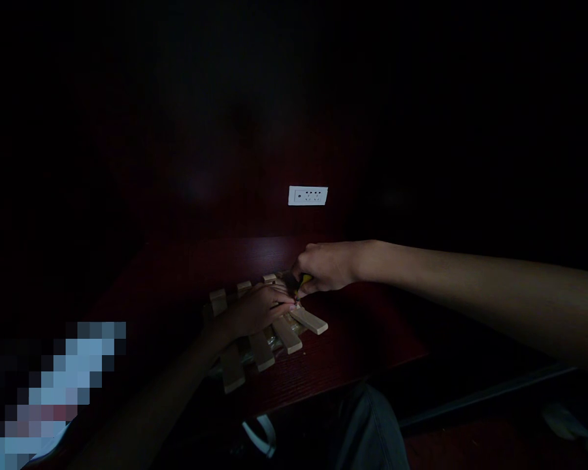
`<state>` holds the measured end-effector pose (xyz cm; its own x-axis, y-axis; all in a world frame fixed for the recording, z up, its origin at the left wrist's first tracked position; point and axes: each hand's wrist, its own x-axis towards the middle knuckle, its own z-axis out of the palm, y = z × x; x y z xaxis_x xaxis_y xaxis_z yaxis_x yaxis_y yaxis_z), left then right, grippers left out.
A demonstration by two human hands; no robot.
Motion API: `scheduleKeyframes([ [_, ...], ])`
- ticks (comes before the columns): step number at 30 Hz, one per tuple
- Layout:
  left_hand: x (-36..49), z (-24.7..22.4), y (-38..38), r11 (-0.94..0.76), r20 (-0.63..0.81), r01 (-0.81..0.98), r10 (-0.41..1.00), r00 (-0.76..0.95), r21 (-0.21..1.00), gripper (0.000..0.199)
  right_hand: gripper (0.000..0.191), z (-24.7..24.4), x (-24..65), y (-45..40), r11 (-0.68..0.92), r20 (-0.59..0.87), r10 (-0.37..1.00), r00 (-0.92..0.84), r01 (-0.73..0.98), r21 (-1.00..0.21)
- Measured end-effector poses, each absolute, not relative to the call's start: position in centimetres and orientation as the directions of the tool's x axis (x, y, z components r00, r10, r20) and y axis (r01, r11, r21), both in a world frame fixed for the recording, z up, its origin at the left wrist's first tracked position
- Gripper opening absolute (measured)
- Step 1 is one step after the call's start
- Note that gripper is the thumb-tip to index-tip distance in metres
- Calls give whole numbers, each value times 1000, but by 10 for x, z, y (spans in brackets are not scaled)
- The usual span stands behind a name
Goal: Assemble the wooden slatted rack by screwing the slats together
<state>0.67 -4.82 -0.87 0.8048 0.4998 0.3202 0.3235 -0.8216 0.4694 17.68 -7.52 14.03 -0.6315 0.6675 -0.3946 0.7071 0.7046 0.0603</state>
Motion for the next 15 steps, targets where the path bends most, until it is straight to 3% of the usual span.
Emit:
scheduleKeyframes([
  [6, 5, -6, -49, -799, 291, 356, 531, 796, 485, 25, 31, 136, 173, -72, 671, -380, 713, -590, 732, 122],
  [12, 7, -3, -51, -817, 323, 311, 499, 804, 485, 24, 39, 144, 176, -78, 606, -410, 722, -557, 795, -13],
  [15, 8, -6, -50, -818, 338, 300, 497, 800, 491, 23, 30, 148, 178, -81, 653, -373, 698, -611, 757, -16],
])
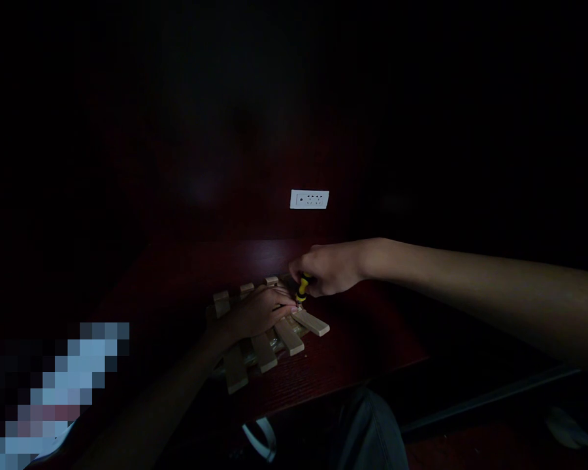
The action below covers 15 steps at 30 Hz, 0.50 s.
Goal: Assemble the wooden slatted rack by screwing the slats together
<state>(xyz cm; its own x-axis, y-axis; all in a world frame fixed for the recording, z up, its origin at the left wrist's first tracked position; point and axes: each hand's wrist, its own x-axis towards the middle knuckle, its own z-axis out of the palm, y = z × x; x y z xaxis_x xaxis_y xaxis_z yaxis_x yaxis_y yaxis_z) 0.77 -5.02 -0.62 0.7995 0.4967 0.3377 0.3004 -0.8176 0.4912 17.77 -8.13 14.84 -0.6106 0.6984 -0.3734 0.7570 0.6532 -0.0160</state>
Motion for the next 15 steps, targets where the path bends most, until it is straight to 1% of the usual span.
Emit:
scheduleKeyframes([
  [2, 7, -8, -49, -817, 349, 289, 495, 796, 499, 22, 23, 149, 177, -82, 685, -356, 686, -634, 728, 25],
  [4, 7, -9, -49, -815, 350, 289, 497, 794, 503, 21, 21, 149, 177, -83, 706, -338, 681, -650, 705, 67],
  [7, 6, -8, -49, -815, 328, 300, 495, 804, 495, 24, 22, 149, 175, -85, 728, -317, 668, -673, 679, 94],
  [12, 5, -7, -50, -815, 324, 299, 494, 807, 497, 26, 22, 147, 172, -90, 712, -334, 688, -644, 688, 139],
  [15, 5, -8, -50, -803, 324, 317, 516, 793, 505, 26, 29, 145, 171, -90, 673, -328, 726, -604, 722, 160],
])
